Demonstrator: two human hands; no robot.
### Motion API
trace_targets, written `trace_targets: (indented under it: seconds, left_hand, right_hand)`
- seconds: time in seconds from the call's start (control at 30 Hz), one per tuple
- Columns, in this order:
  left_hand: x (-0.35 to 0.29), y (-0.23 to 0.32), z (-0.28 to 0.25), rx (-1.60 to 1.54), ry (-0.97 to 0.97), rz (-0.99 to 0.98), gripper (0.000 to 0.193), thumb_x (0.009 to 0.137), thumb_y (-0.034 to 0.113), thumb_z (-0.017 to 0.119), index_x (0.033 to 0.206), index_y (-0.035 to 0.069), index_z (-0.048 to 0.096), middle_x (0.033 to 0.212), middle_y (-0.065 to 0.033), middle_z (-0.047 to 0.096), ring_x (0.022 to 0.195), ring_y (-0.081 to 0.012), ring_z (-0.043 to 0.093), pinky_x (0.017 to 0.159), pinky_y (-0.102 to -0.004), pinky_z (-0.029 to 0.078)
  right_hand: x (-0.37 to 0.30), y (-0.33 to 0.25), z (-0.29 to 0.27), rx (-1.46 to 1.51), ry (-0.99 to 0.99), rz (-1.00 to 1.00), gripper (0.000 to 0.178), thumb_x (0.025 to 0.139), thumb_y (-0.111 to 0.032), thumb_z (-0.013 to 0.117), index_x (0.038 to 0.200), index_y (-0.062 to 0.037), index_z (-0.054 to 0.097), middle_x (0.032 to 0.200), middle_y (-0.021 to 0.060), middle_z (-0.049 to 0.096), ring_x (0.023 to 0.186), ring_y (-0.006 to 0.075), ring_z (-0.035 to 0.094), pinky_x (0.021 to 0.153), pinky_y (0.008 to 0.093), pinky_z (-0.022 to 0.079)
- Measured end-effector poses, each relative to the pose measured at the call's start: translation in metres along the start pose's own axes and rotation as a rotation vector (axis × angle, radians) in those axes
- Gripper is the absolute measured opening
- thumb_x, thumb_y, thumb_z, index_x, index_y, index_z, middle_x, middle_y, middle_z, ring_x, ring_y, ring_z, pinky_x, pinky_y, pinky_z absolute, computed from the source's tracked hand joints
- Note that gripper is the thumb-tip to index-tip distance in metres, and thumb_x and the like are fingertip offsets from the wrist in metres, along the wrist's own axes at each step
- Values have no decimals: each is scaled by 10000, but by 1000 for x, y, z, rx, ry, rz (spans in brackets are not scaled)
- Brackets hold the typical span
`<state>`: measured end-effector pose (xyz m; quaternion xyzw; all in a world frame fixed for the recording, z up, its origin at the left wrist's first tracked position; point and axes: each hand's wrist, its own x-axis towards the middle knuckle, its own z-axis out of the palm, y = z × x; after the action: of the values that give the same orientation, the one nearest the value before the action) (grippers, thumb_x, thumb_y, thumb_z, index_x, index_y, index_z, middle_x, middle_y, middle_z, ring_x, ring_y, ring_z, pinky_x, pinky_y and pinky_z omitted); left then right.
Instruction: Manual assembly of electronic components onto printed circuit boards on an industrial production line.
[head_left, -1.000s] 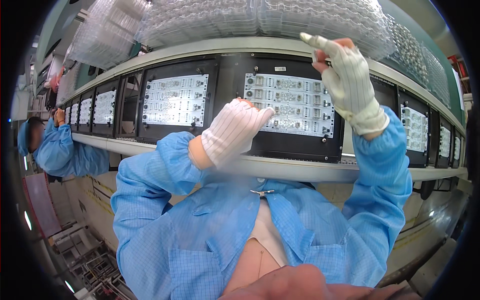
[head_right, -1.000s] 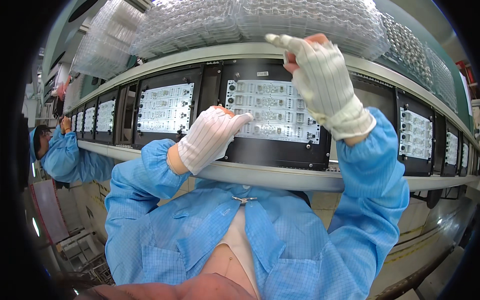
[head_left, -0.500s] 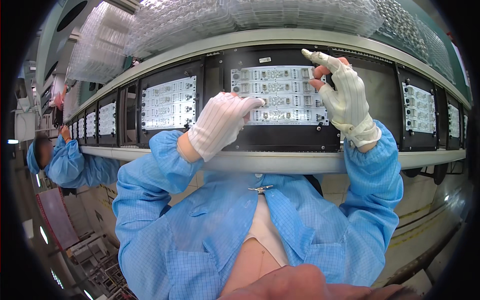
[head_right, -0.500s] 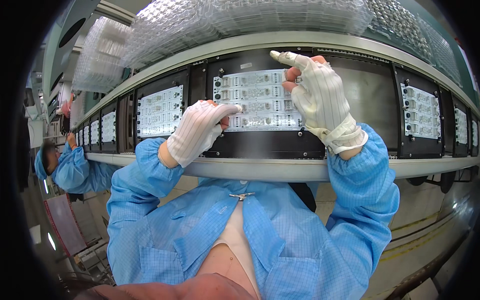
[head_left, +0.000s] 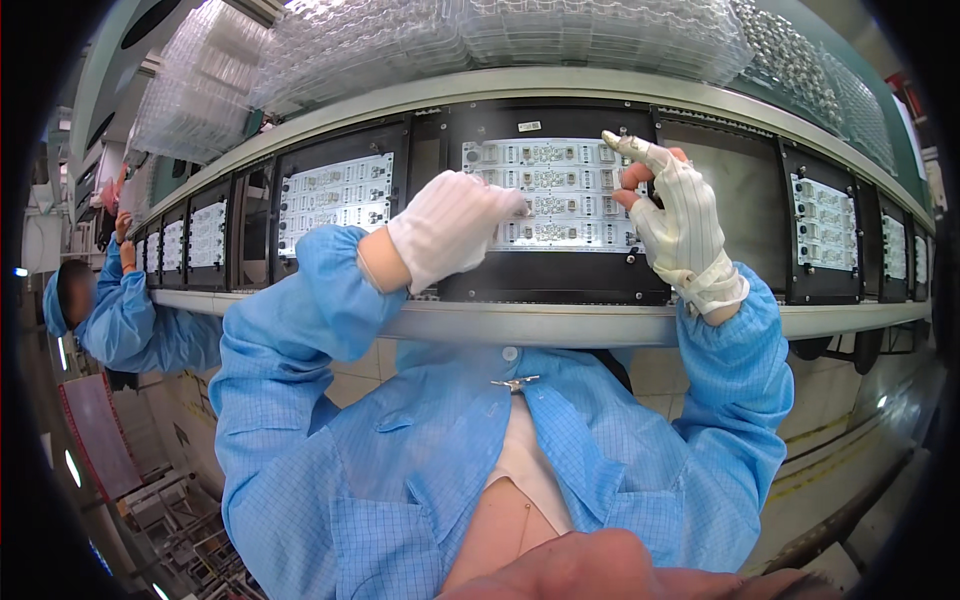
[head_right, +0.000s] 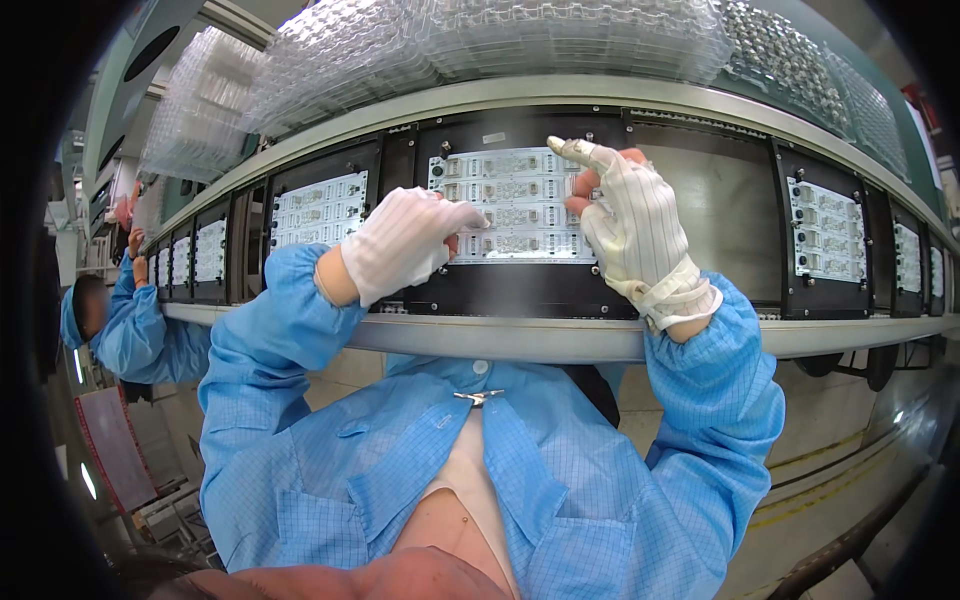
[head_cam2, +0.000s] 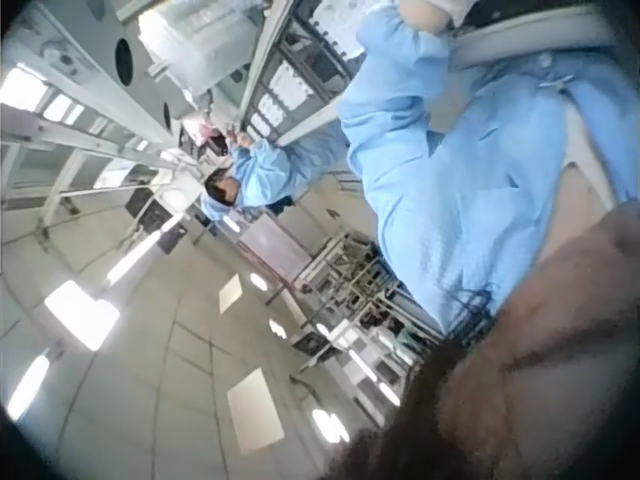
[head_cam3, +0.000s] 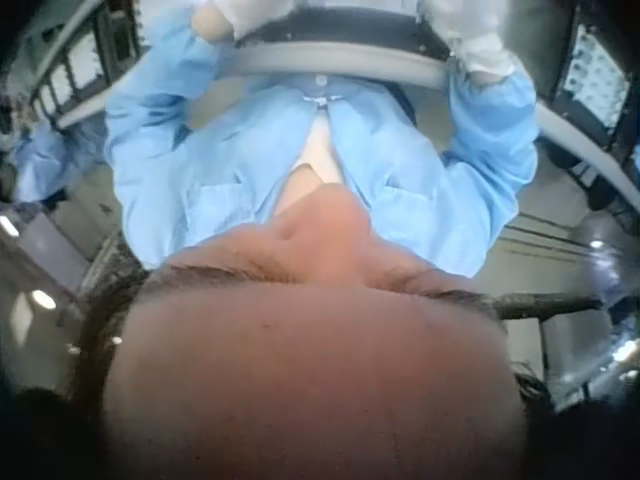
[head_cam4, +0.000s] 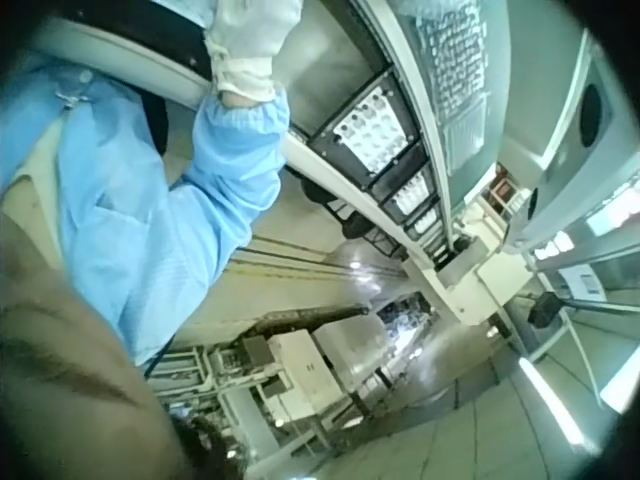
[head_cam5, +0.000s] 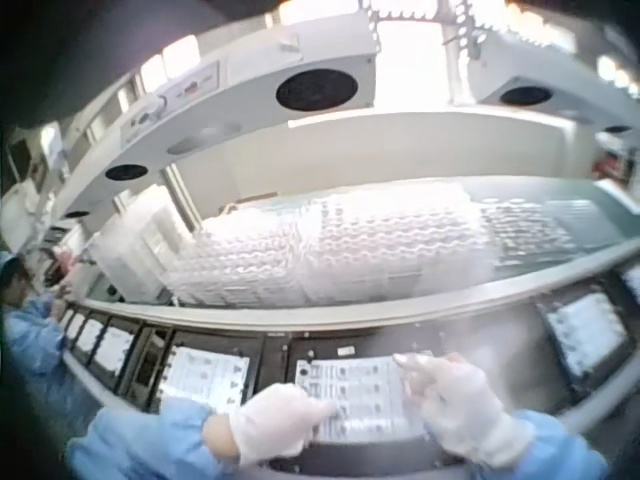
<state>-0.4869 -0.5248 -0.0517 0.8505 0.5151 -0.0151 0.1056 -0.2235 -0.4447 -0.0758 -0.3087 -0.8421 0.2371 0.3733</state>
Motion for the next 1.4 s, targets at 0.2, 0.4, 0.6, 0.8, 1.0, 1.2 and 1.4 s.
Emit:
trace_targets:
  seconds: [0.2, 0.4, 0.6, 0.8, 1.0, 1.2, 1.4]
  left_hand:
    - [-16, 15, 15, 204, 315, 82, 142, 749, 42, 622, 877, 66, 565, 692, -83, 603, 676, -253, 634, 671, -364, 490]
    - [-11, 20, 26, 330, 338, 51, 134, 782, 76, 640, 881, 80, 551, 649, -57, 537, 635, -235, 596, 646, -353, 478]
    - [-23, 28, 43, 350, 457, 38, 122, 802, 69, 628, 871, 86, 529, 648, -44, 540, 637, -228, 612, 671, -340, 486]
    - [-39, 8, 41, 31, 520, 98, 182, 785, 88, 659, 939, 80, 564, 685, -47, 590, 684, -232, 637, 684, -358, 491]
    - [-53, -9, 33, -58, 651, 81, 316, 791, 40, 694, 1099, 54, 624, 823, -93, 663, 807, -273, 659, 834, -391, 521]
    - [-65, -23, 35, -119, 603, 88, 360, 784, 9, 710, 1137, 45, 650, 889, -108, 684, 851, -296, 656, 878, -419, 522]
    - [-77, -19, 36, -180, 547, 223, 257, 772, 45, 648, 1027, 48, 669, 908, -83, 652, 995, -275, 636, 906, -397, 513]
  right_hand:
    - [-20, -15, -6, -67, -15, 44, 557, 764, 33, 704, 1291, -132, 633, 812, 53, 643, 785, 264, 634, 808, 401, 522]
    - [-28, -22, 2, -26, -165, 187, 769, 694, 134, 580, 1405, -159, 585, 816, 84, 622, 740, 262, 617, 713, 368, 550]
    - [-35, -22, 8, -257, -180, 15, 746, 691, 107, 590, 1397, -134, 586, 786, 60, 635, 727, 246, 611, 735, 374, 525]
    - [-33, -18, 11, -318, -220, -74, 712, 705, 96, 603, 1381, -131, 598, 775, 40, 638, 714, 242, 617, 752, 367, 513]
    - [-30, -13, 11, -346, -297, -94, 671, 716, 96, 600, 1355, -108, 593, 754, 33, 622, 729, 241, 618, 781, 356, 497]
    - [-18, -23, 6, -439, -399, -87, 562, 751, 95, 598, 1287, -76, 610, 737, 40, 625, 747, 248, 623, 792, 369, 489]
    - [-8, -32, 6, -440, -459, -37, 528, 770, 91, 598, 1271, -74, 609, 745, 72, 631, 767, 261, 627, 790, 374, 486]
